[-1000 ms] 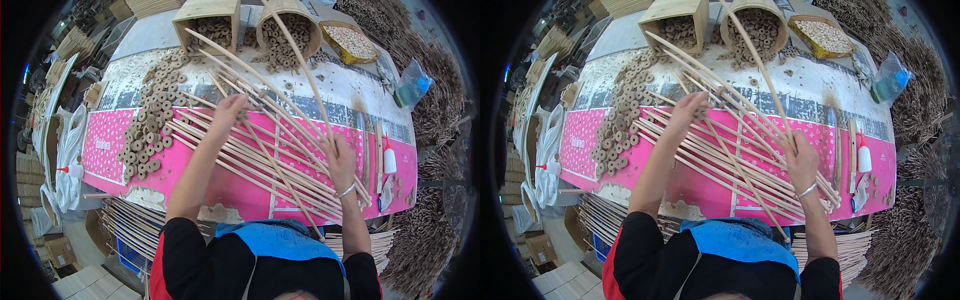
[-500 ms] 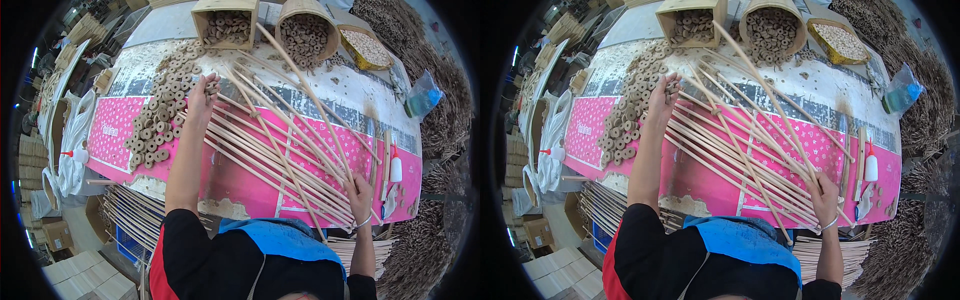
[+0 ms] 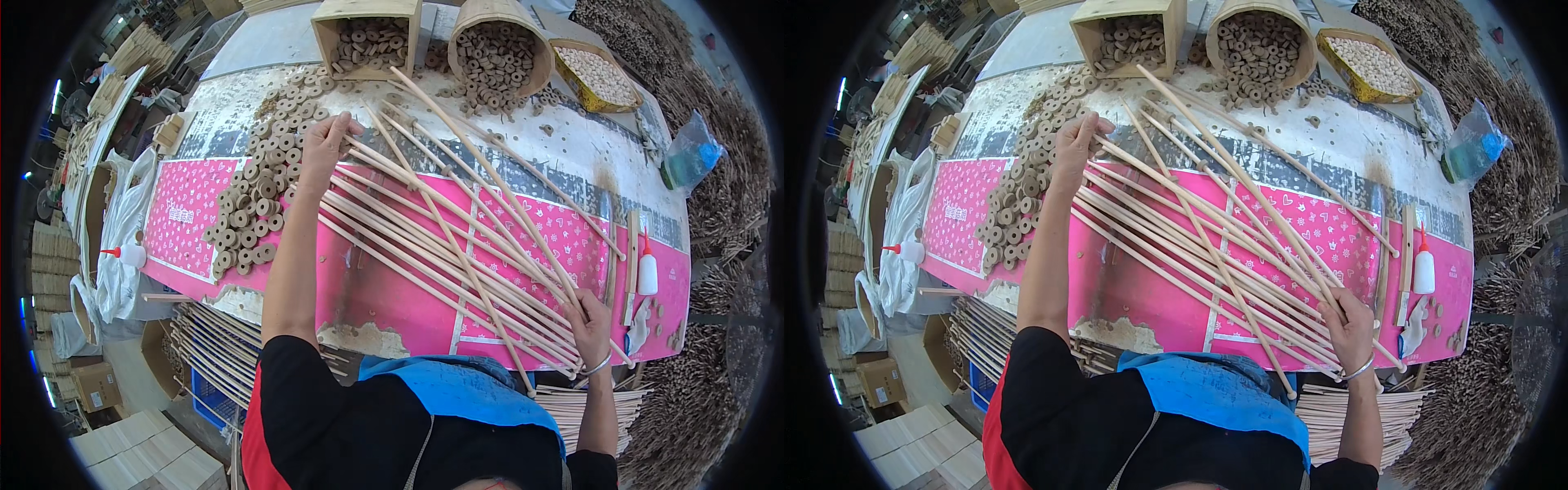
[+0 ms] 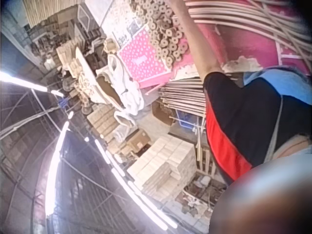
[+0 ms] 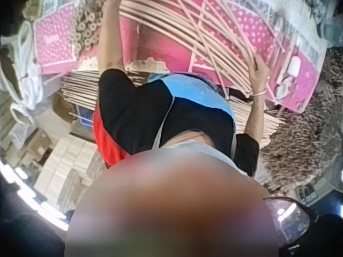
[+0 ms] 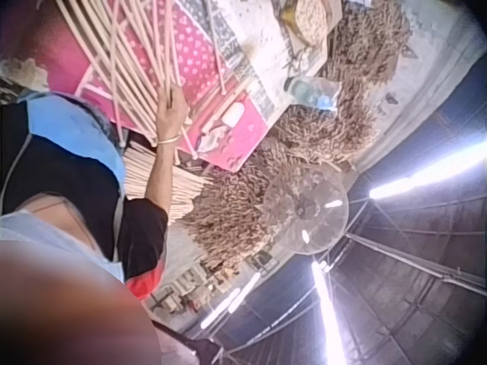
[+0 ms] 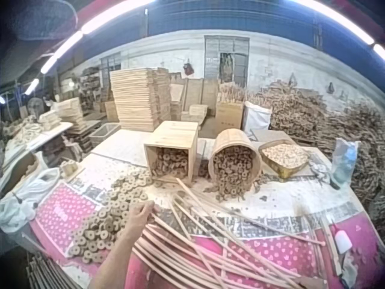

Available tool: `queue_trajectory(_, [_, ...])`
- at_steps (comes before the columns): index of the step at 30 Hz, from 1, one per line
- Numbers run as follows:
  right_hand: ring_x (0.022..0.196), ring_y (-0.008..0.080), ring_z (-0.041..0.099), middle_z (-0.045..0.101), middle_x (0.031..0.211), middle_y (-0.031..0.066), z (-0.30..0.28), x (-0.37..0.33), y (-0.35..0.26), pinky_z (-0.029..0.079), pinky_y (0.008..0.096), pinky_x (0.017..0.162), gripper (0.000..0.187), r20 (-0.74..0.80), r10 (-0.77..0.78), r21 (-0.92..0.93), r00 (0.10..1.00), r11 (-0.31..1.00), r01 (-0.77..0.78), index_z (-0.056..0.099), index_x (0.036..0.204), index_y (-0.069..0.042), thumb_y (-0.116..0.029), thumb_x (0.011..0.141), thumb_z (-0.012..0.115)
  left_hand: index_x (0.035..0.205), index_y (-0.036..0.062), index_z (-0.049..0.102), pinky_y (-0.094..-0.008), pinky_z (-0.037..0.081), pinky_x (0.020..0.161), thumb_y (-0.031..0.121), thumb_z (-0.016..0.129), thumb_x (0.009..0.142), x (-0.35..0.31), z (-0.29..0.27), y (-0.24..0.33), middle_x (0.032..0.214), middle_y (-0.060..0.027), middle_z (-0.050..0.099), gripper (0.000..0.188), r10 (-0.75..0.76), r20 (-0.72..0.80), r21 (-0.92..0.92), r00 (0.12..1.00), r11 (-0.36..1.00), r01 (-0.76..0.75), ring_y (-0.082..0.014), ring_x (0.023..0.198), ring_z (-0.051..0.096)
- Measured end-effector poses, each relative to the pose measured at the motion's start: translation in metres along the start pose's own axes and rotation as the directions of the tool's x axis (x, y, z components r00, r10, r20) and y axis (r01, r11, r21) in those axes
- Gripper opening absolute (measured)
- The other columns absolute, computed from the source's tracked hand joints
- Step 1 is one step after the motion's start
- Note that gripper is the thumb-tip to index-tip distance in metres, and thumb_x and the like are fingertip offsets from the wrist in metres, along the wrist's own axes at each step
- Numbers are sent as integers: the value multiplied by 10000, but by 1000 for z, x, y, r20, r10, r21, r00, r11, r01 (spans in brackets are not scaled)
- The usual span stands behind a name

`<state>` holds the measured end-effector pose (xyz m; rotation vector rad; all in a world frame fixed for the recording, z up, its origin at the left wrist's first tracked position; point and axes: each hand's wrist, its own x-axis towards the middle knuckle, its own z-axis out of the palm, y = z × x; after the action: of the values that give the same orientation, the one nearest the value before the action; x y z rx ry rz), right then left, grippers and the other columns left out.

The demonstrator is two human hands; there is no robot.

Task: Assembling a wooden mat by gluing small wooden rings onto parallel wooden rods.

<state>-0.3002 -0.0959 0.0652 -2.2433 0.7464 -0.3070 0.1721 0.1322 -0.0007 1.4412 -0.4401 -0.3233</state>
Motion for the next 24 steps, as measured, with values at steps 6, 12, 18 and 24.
queue_trajectory(6, [627,86,463,551,698,27,-7,1,5,376,264,565,108,-21,2,-61,1000,998,-3,666,996,16,-52,914,687,816,14,734,-223,279,511,272,634,1021,7,-3,14,632,61,510,344,44,180,207,983,975,-81,-29,560,371])
queue_trajectory(12, [631,86,465,551,697,18,-1,2,12,380,273,567,115,-16,-23,-29,1000,999,23,665,994,16,-76,927,686,813,17,742,-220,272,495,275,612,1033,6,2,16,613,63,490,363,73,236,293,969,946,-143,-27,538,367])
queue_trajectory(18, [642,65,459,551,712,1,17,1,19,381,249,561,135,-6,51,176,999,983,-49,667,1022,30,-74,939,686,1182,9,684,-196,358,563,527,382,1083,1,11,21,958,-40,690,608,-18,138,-123,990,992,35,-61,739,555])
queue_trajectory(24, [669,56,478,566,751,-9,24,-1,20,390,225,589,134,-5,70,176,998,982,-68,672,1036,28,-75,950,678,1179,11,711,-210,362,540,497,433,1079,-8,22,20,866,-20,680,570,-146,101,-290,984,942,170,-58,696,577])
